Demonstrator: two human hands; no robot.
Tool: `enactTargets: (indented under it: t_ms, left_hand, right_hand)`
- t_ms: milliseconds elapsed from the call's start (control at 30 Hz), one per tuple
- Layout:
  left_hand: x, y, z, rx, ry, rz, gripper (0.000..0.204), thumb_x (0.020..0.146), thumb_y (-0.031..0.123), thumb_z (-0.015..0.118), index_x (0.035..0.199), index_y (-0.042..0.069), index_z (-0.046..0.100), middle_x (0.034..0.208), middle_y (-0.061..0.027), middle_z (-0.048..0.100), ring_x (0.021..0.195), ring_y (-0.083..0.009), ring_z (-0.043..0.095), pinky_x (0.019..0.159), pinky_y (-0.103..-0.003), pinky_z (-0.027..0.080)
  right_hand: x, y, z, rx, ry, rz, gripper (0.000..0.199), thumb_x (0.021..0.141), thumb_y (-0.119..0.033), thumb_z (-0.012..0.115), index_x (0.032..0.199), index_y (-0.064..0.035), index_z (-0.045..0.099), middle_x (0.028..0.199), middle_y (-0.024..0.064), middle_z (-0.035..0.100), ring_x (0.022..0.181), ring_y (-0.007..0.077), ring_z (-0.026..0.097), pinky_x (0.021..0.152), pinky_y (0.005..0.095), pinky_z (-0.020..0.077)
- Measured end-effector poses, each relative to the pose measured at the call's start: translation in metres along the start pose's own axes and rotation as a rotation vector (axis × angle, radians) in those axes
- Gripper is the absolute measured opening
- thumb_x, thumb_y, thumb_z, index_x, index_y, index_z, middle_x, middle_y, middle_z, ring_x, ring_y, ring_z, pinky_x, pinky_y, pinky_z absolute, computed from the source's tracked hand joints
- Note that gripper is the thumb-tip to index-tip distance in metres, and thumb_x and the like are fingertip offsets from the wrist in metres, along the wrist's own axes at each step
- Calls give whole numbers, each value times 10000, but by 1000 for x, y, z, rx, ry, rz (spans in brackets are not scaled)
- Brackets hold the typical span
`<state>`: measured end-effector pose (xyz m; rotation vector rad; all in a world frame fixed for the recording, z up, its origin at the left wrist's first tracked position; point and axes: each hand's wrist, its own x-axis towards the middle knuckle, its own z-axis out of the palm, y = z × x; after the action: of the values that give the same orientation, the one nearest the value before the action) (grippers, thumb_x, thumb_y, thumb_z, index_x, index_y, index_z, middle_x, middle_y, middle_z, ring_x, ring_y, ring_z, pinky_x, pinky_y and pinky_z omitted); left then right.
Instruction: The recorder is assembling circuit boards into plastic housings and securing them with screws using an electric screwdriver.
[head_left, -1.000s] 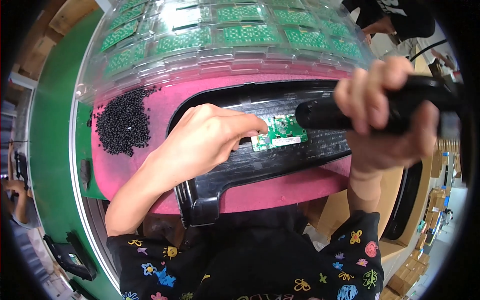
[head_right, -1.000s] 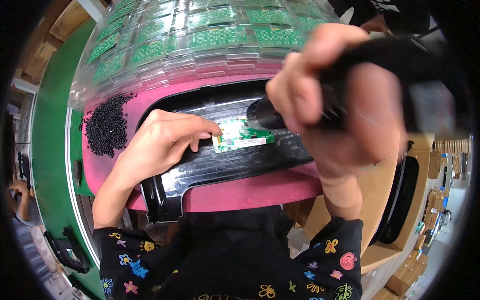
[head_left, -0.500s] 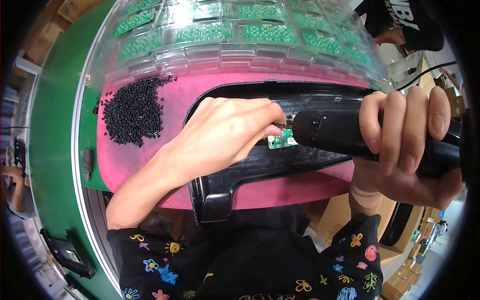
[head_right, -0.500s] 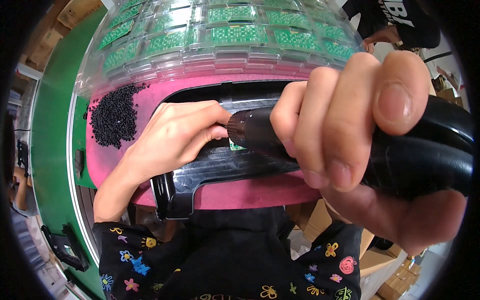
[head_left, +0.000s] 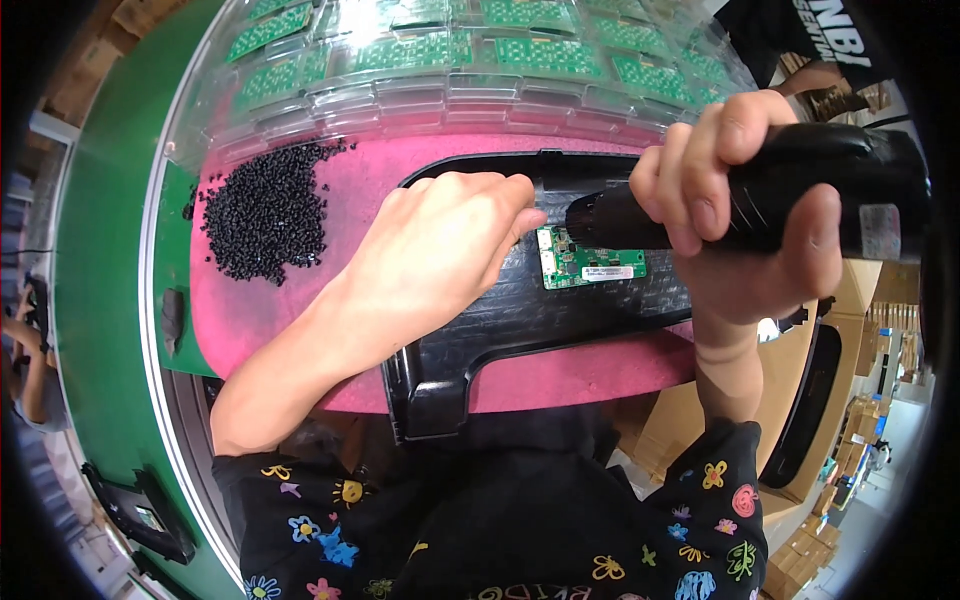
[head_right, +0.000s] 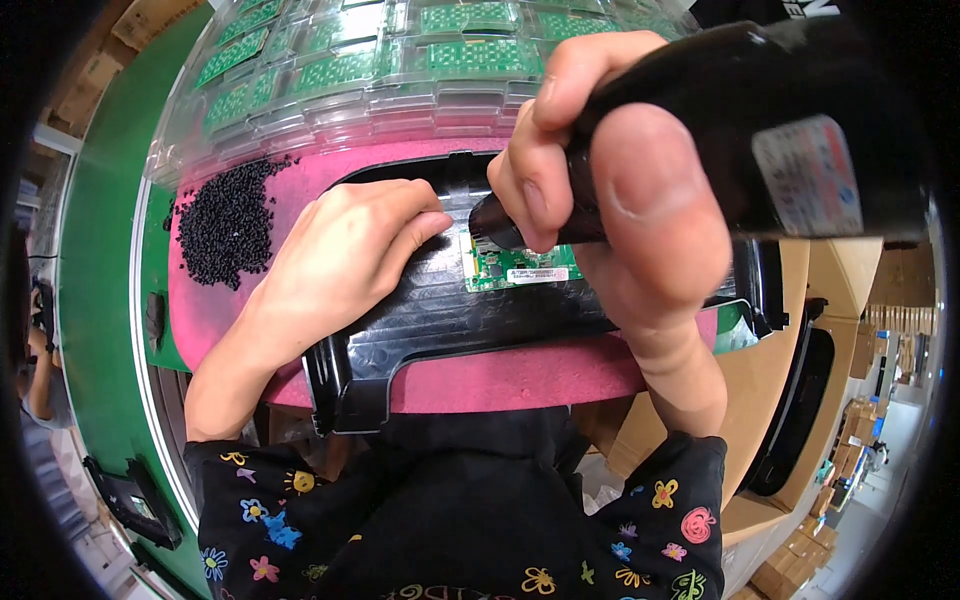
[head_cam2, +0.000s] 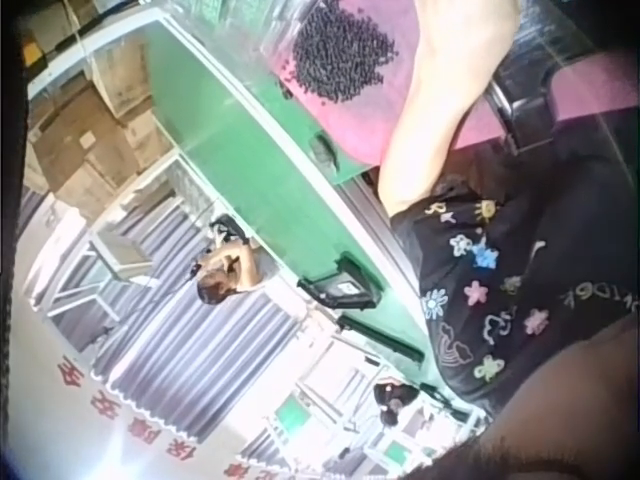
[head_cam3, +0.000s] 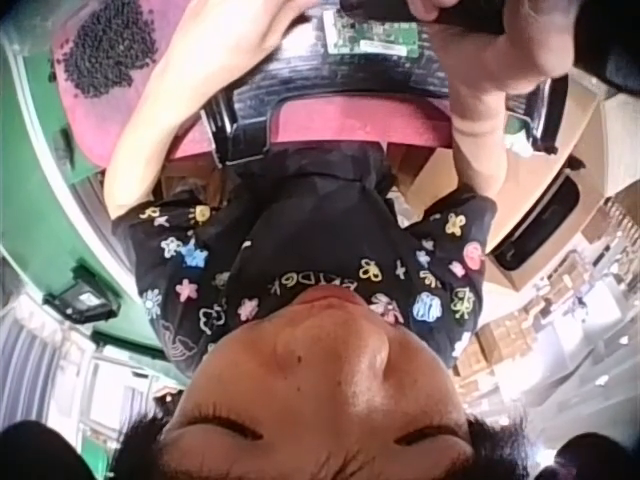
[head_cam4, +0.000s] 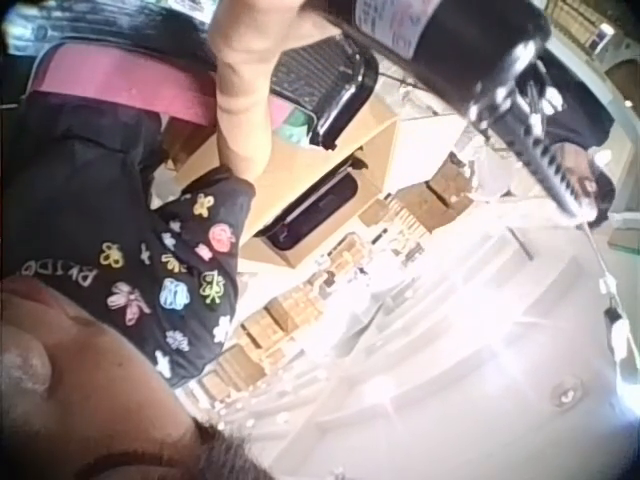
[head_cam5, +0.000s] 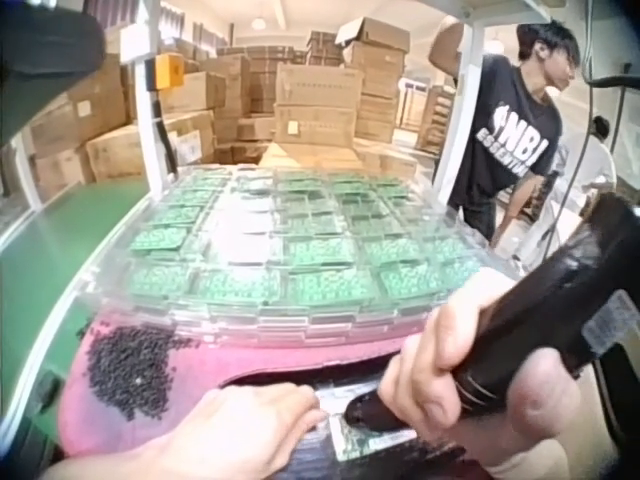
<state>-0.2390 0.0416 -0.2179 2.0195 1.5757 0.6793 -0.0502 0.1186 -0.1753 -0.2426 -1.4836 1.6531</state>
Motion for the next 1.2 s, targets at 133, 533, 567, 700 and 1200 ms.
enactTargets:
  t_ms: [133, 533, 567, 700, 1200]
  left_hand:
    - [1, 2, -4, 7, -13, -39, 149, 918, 143, 605, 907, -5, 590, 821, -180, 615, 807, -409, 607, 677, -460, 478]
    - [-3, -6, 1, 1, 15, 22, 119, 875, 106, 619, 912, -4, 646, 858, -158, 634, 832, -383, 622, 713, -448, 487]
    - [-3, -6, 2, 9, 20, 21, 121, 875, 107, 620, 914, -4, 648, 859, -157, 635, 831, -382, 623, 714, -449, 488]
    - [-2, -2, -1, -16, 14, 33, 128, 871, 118, 631, 911, -3, 648, 857, -157, 637, 834, -379, 626, 713, -450, 492]
    - [3, -5, 5, -209, 160, 386, 153, 829, 7, 680, 962, -16, 607, 817, -127, 624, 704, -314, 642, 590, -374, 497]
  right_hand:
    - [5, 8, -1, -93, 2, -6, 501, 910, -540, 528, 1012, -50, 510, 663, -31, 489, 514, 71, 418, 529, 242, 341]
    - [20, 20, 1, -70, -112, 35, 412, 931, -455, 517, 978, -47, 502, 627, -16, 457, 470, 76, 369, 499, 239, 323]
    - [22, 19, 3, -113, -112, 55, 406, 930, -447, 520, 974, -44, 500, 622, -12, 450, 469, 80, 370, 497, 239, 324]
    - [23, 15, 11, -249, -59, 76, 410, 933, -438, 511, 1006, -34, 511, 618, 1, 453, 481, 89, 388, 504, 247, 332]
    - [-9, -25, 13, 248, 130, -272, 463, 821, -490, 674, 998, -96, 507, 696, -57, 515, 537, 54, 481, 606, 230, 381]
